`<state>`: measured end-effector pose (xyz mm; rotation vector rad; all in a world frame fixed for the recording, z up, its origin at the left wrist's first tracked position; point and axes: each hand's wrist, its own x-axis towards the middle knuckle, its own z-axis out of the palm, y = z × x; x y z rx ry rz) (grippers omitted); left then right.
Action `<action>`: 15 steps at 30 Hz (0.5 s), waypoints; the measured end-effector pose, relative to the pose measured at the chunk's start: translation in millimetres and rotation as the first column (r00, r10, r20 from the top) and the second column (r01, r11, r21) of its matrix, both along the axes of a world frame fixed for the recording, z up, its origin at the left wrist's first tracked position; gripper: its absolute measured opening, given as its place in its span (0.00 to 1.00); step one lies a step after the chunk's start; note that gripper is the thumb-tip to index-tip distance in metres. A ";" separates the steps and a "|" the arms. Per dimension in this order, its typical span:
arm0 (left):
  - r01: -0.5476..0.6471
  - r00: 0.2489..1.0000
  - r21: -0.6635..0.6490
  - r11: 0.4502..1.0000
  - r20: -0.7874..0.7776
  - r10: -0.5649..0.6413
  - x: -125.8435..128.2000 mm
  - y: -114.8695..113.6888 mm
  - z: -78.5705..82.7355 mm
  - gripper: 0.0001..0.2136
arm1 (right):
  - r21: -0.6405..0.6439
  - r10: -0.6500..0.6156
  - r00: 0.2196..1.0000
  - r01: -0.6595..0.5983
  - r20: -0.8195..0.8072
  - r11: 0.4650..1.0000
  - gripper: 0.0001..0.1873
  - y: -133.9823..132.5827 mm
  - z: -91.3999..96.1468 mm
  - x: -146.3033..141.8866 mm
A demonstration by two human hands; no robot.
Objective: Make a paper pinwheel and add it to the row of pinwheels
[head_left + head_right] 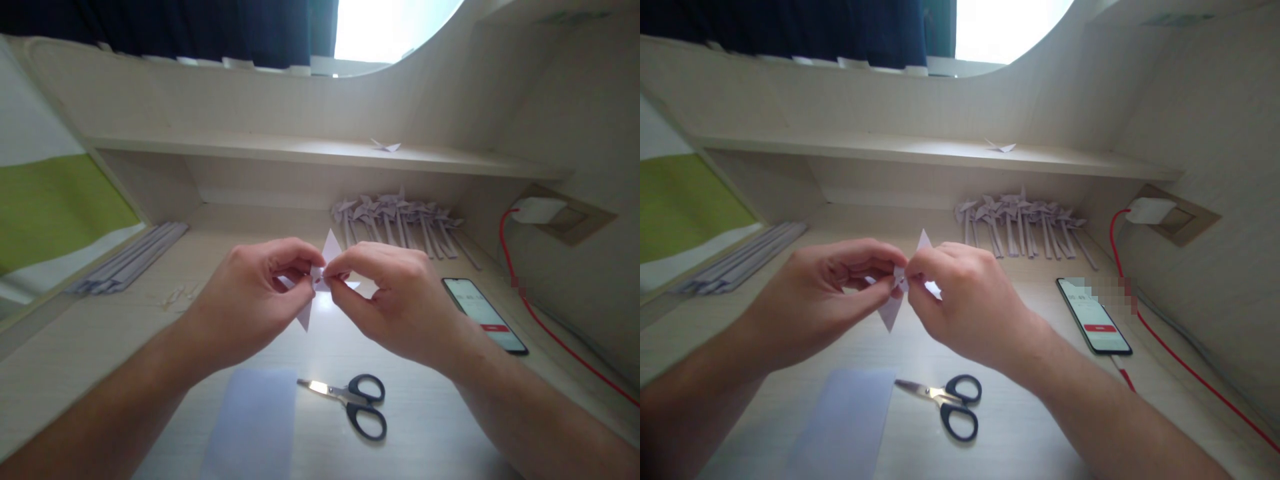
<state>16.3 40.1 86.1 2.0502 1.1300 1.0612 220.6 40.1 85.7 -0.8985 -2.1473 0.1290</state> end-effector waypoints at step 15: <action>-0.148 0.984 0.158 0.976 -0.079 0.162 -4.7 -6.1 7.0 0.03 | -0.221 0.085 0.962 -0.144 -0.260 0.965 0.06 3.1 8.8 6.3</action>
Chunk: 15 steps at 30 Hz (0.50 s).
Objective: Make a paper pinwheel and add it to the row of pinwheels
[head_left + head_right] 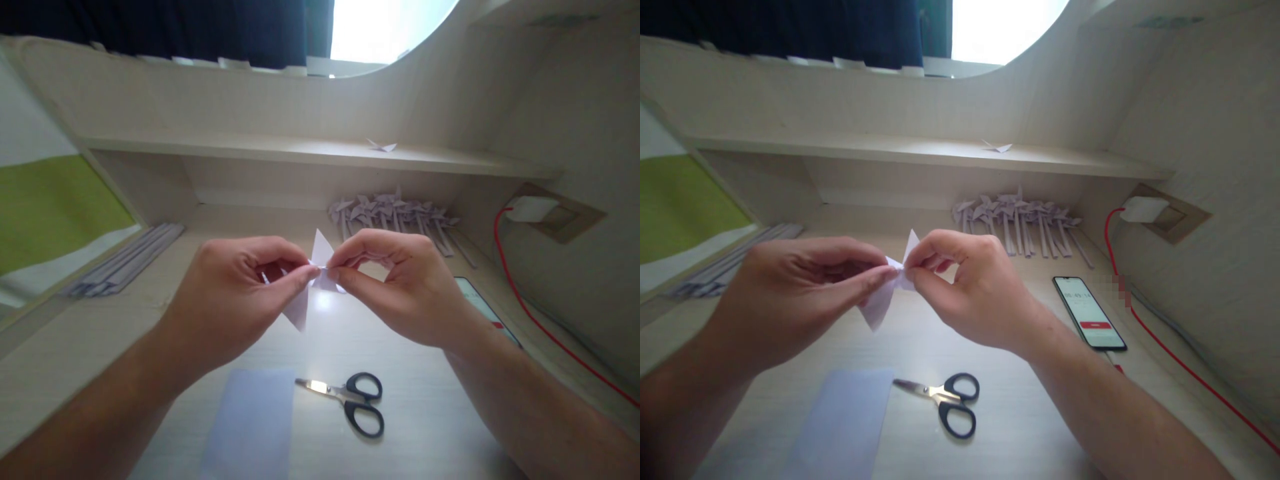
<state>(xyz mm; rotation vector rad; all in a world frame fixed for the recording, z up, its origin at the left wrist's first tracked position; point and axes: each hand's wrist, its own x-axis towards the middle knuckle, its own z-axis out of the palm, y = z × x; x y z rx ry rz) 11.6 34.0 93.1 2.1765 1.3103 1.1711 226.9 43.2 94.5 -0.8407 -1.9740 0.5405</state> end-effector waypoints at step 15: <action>0.032 0.998 0.091 0.995 -0.059 -0.027 1.5 -2.2 -3.0 0.10 | -0.008 -0.021 0.999 0.021 -0.046 1.000 0.06 -0.9 -1.9 -3.0</action>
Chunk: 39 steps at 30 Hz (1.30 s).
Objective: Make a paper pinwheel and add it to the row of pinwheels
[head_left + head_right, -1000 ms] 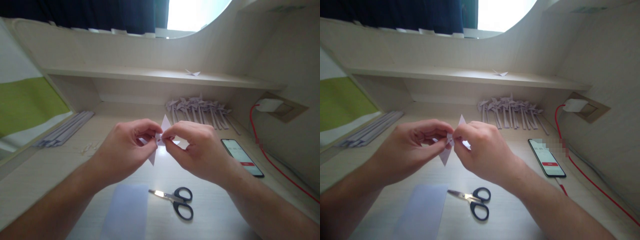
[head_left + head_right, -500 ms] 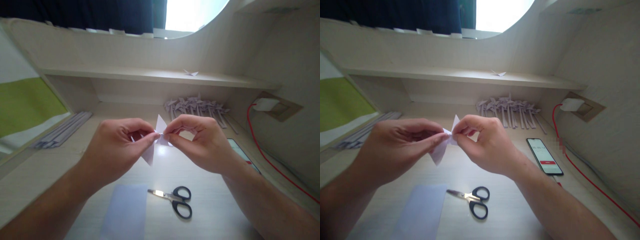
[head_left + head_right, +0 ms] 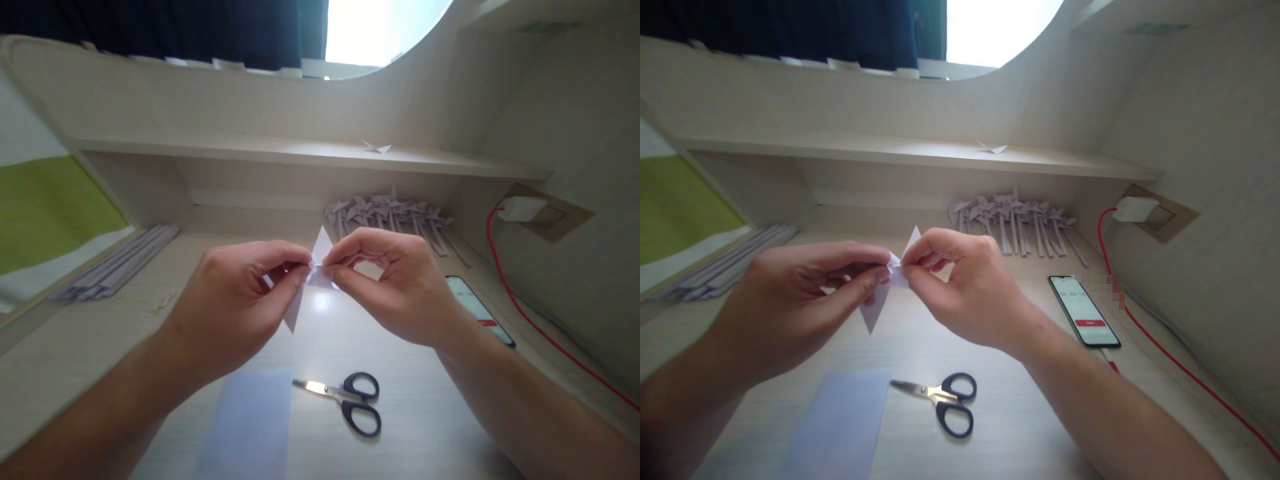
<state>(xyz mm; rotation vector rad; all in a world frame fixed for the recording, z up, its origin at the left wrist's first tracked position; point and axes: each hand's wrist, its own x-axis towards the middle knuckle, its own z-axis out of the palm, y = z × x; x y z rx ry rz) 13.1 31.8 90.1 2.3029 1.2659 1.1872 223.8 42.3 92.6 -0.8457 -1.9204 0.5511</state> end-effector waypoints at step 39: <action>-0.026 0.997 0.103 0.994 0.077 0.018 6.6 -6.7 4.2 0.06 | -0.188 0.126 0.959 -0.176 -0.253 0.966 0.03 2.1 -0.5 -1.8</action>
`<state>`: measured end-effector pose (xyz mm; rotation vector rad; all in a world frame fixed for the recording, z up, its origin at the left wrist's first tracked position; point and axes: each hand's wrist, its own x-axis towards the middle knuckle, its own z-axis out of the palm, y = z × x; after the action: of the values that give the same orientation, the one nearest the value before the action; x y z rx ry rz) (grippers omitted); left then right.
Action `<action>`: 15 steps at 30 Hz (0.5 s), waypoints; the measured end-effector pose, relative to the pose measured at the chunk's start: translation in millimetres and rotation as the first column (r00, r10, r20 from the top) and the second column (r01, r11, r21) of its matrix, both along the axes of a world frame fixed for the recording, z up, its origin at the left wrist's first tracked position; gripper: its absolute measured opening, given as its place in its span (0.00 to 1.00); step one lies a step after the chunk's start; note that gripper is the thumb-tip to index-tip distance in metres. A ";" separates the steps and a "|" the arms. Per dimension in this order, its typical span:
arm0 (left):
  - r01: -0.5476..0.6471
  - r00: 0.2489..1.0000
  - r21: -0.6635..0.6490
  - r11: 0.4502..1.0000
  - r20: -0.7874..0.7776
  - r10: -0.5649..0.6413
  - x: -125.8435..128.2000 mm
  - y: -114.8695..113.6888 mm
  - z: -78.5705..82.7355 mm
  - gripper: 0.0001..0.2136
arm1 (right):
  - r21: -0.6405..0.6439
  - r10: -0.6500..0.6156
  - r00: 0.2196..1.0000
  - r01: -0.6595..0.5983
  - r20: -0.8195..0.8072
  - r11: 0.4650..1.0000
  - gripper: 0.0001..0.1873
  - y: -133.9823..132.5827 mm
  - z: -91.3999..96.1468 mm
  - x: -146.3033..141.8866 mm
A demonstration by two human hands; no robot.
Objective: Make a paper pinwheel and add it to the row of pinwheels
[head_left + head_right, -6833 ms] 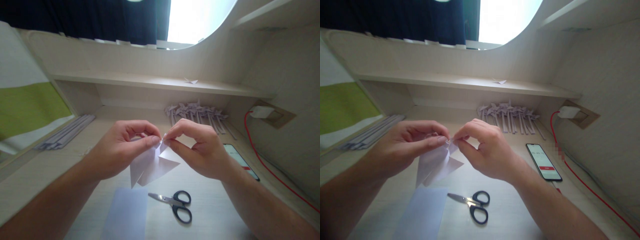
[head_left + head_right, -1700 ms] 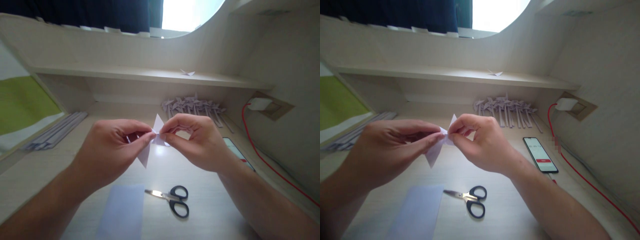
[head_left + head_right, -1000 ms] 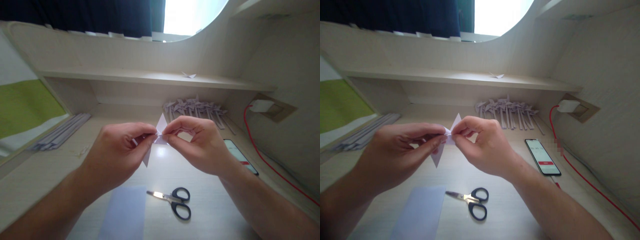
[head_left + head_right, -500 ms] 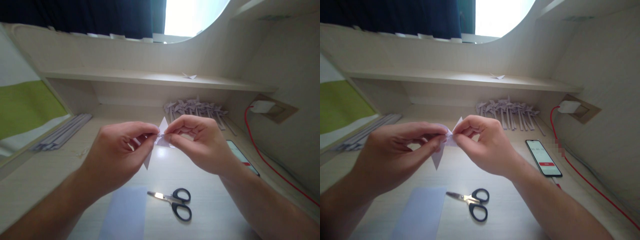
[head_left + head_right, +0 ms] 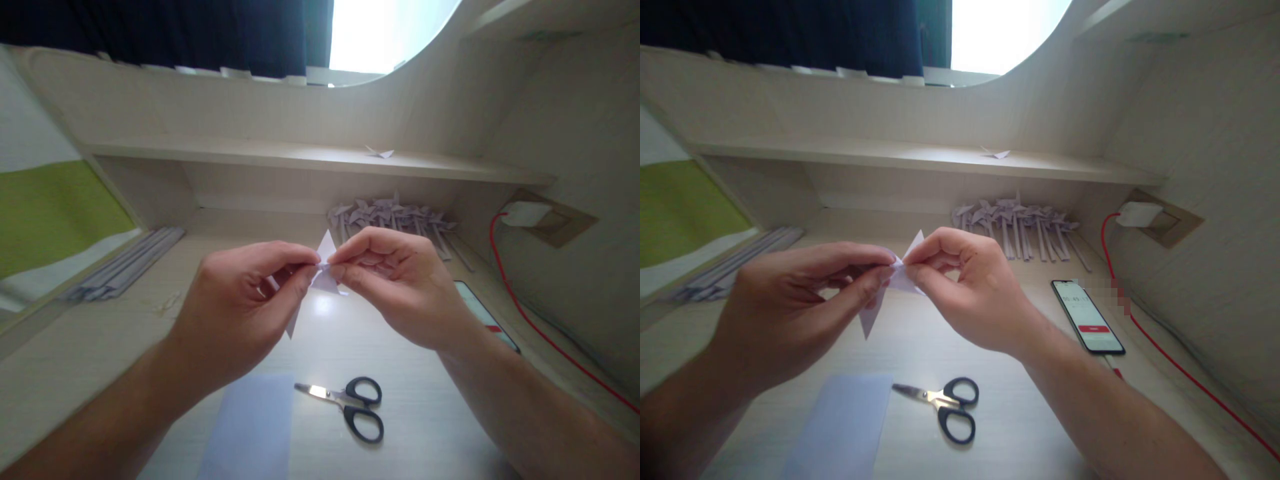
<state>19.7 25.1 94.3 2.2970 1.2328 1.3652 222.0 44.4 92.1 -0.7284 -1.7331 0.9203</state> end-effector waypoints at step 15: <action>0.001 1.000 0.035 0.999 -0.020 -0.001 1.9 2.5 -2.7 0.06 | -0.147 0.001 1.000 -0.004 -0.024 0.989 0.01 0.2 -1.1 -4.4</action>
<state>21.6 27.6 91.6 2.3399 1.2232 1.3769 217.7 44.6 91.1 -0.8083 -1.6579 1.0632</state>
